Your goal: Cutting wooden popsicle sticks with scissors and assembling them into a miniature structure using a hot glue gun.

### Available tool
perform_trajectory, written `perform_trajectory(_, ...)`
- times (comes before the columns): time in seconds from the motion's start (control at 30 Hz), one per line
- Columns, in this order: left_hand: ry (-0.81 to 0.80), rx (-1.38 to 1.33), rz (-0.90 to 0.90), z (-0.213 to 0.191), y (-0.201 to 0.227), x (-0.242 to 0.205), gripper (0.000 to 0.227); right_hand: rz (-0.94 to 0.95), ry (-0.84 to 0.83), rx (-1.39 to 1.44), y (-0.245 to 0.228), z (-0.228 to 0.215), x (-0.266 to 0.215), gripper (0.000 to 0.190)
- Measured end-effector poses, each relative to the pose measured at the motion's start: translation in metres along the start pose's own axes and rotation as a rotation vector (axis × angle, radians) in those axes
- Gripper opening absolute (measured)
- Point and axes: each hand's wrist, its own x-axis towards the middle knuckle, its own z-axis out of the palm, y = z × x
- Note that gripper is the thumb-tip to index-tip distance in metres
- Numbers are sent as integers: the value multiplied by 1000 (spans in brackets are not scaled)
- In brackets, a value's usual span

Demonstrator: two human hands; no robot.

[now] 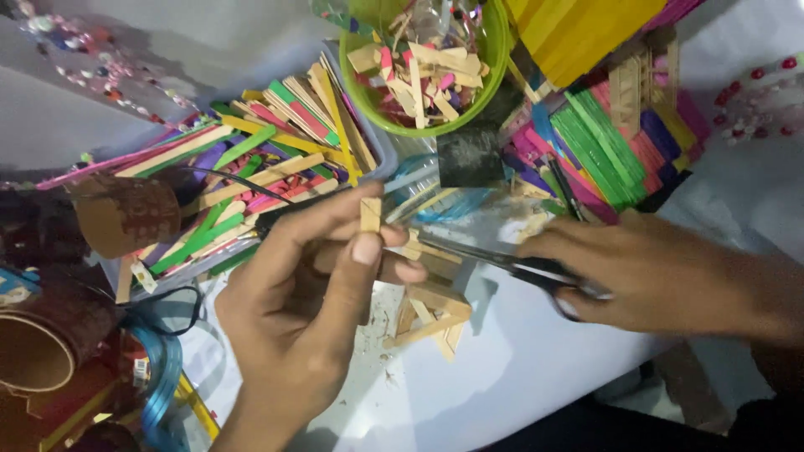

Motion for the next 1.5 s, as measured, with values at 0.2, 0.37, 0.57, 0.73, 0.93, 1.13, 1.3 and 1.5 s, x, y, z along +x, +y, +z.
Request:
perform_trajectory(0.2, 36, 174, 13, -11, 13, 4, 13, -634, 393, 758, 137, 52, 31, 73)
perform_trajectory(0.37, 22, 121, -25, -8, 25, 7, 14, -296, 559, 326, 2, -63, -19, 80)
perform_trajectory(0.57, 46, 155, 39, -4, 41, 16, 10, -791, 650, 414, -43, -107, 19, 70)
perform_trajectory(0.73, 121, 169, 23, -10, 35, 14, 11, -787, 597, 517, -54, -104, 28, 81)
perform_trajectory(0.93, 99, 242, 50, -17, 24, 15, 13, -652, 462, 620, -54, -88, 37, 80)
perform_trajectory(1.13, -14, 334, 193, -26, 18, 17, 19, -820, 540, 590, -64, -84, 44, 83)
perform_trajectory(1.3, -37, 315, 193, -29, 15, 16, 17, -814, 559, 546, -63, -79, 46, 85)
perform_trajectory(1.5, -30, 364, 184, -29, 18, 14, 16, -844, 576, 515, -59, -76, 45, 85)
